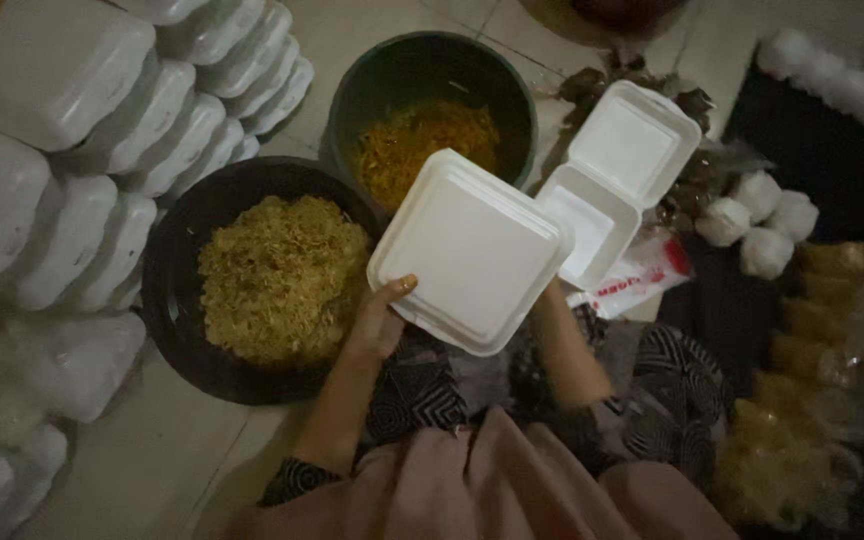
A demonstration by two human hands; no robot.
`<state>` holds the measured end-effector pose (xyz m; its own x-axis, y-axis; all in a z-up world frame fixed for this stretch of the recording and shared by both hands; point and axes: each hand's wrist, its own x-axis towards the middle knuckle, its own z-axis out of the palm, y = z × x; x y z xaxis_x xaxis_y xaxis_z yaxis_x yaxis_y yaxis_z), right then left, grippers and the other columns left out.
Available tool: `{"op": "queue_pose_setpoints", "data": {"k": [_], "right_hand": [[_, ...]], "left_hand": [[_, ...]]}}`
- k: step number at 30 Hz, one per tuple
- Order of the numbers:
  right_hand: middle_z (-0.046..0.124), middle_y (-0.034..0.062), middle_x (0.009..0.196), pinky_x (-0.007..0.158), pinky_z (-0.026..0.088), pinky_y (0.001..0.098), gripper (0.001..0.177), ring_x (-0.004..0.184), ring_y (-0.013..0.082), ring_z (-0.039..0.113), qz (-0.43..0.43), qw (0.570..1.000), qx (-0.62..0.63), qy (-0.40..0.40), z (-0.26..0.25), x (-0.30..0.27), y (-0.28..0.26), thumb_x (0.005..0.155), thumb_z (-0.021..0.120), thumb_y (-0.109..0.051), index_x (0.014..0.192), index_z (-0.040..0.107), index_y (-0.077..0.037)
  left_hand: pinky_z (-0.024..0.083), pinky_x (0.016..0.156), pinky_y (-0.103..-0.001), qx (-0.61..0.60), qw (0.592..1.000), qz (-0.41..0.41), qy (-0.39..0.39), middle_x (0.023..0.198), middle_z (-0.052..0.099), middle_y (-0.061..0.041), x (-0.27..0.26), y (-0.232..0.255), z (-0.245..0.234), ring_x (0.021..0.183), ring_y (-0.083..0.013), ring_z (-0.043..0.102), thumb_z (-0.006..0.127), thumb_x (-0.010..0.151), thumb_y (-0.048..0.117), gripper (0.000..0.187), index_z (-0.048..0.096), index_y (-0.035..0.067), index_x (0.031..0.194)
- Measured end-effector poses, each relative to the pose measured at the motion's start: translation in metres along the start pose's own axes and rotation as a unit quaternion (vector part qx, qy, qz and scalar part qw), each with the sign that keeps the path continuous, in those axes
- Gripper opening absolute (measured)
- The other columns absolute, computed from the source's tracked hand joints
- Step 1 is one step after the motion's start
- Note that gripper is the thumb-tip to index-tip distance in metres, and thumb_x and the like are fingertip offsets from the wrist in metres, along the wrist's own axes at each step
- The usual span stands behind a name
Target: The person scoops noodles from a large bowl into small plastic bags and places them into white styrofoam containers. They also add a shredded vegetable mixture to the bags and containers, then close the containers and stack them.
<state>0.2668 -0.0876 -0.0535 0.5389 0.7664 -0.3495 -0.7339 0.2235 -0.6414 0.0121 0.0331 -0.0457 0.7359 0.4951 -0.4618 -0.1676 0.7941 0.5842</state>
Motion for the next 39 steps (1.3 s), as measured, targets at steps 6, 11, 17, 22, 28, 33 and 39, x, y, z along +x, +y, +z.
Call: {"op": "queue_pose_setpoints", "data": {"k": [6,11,17,22,28,33,39], "right_hand": [[0.068,0.0152,0.103,0.073,0.052,0.0383,0.040,0.088,0.0264,0.064,-0.086,0.962,-0.206,0.157,-0.024,0.099,0.056,0.095,0.066,-0.030,0.118,0.059,0.002],[0.068,0.0148,0.089,0.059,0.051,0.0363,0.024,0.074,0.0257,0.063,-0.083,0.941,-0.209,0.251,-0.051,0.101,0.043,0.094,0.074,-0.015,0.106,0.061,0.002],[0.058,0.0038,0.090,0.056,0.045,0.0324,0.019,0.074,0.0195,0.052,-0.023,0.940,-0.144,0.310,-0.048,0.056,-0.014,0.093,0.072,-0.021,0.107,0.061,-0.014],[0.061,0.0022,0.102,0.071,0.053,0.0422,0.026,0.094,0.0231,0.059,-0.030,0.948,-0.144,0.281,-0.048,0.040,-0.025,0.095,0.076,-0.021,0.100,0.051,-0.015],[0.056,0.0130,0.129,0.080,0.057,0.0496,0.055,0.114,0.0308,0.062,-0.071,0.911,-0.166,0.372,-0.017,0.036,-0.009,0.093,0.069,-0.030,0.138,0.042,-0.012],[0.048,0.0144,0.140,0.089,0.056,0.0543,0.061,0.123,0.0330,0.058,-0.083,0.866,-0.222,0.439,-0.002,0.044,0.005,0.099,0.063,-0.037,0.143,0.035,-0.008],[0.046,0.0192,0.127,0.093,0.056,0.0587,0.051,0.118,0.0359,0.058,-0.029,0.837,-0.287,0.466,-0.004,0.051,-0.001,0.103,0.055,-0.038,0.136,0.037,-0.004]], "left_hand": [[0.042,0.110,-0.044,-0.023,0.997,0.041,0.064,0.135,0.060,-0.013,0.053,0.057,0.022,0.130,-0.0293,0.053,0.081,0.081,0.031,0.073,0.052,0.002,0.140],[0.043,0.108,-0.043,-0.086,0.990,0.103,0.045,0.137,0.057,-0.014,0.139,0.112,0.029,0.127,-0.0292,0.054,0.086,0.077,0.033,0.074,0.057,-0.001,0.136],[0.048,0.101,-0.043,-0.130,0.978,0.140,0.079,0.127,0.057,-0.012,0.271,0.169,0.025,0.118,-0.0270,0.055,0.085,0.077,0.034,0.064,0.062,0.006,0.131],[0.051,0.097,-0.043,-0.175,0.970,0.148,0.081,0.120,0.058,-0.013,0.369,0.187,0.009,0.109,-0.0294,0.057,0.086,0.073,0.032,0.060,0.062,0.005,0.121],[0.050,0.097,-0.039,-0.291,0.940,0.149,0.096,0.120,0.058,-0.012,0.471,0.169,-0.024,0.113,-0.0277,0.055,0.087,0.074,0.024,0.063,0.059,0.003,0.127],[0.054,0.093,-0.040,-0.320,0.918,0.190,0.138,0.123,0.060,-0.013,0.515,0.177,-0.037,0.110,-0.0291,0.060,0.085,0.072,0.016,0.063,0.059,0.004,0.128],[0.055,0.096,-0.046,-0.362,0.880,0.236,0.196,0.121,0.064,-0.013,0.509,0.210,-0.040,0.112,-0.0321,0.064,0.083,0.074,0.002,0.064,0.056,0.008,0.132]]}}
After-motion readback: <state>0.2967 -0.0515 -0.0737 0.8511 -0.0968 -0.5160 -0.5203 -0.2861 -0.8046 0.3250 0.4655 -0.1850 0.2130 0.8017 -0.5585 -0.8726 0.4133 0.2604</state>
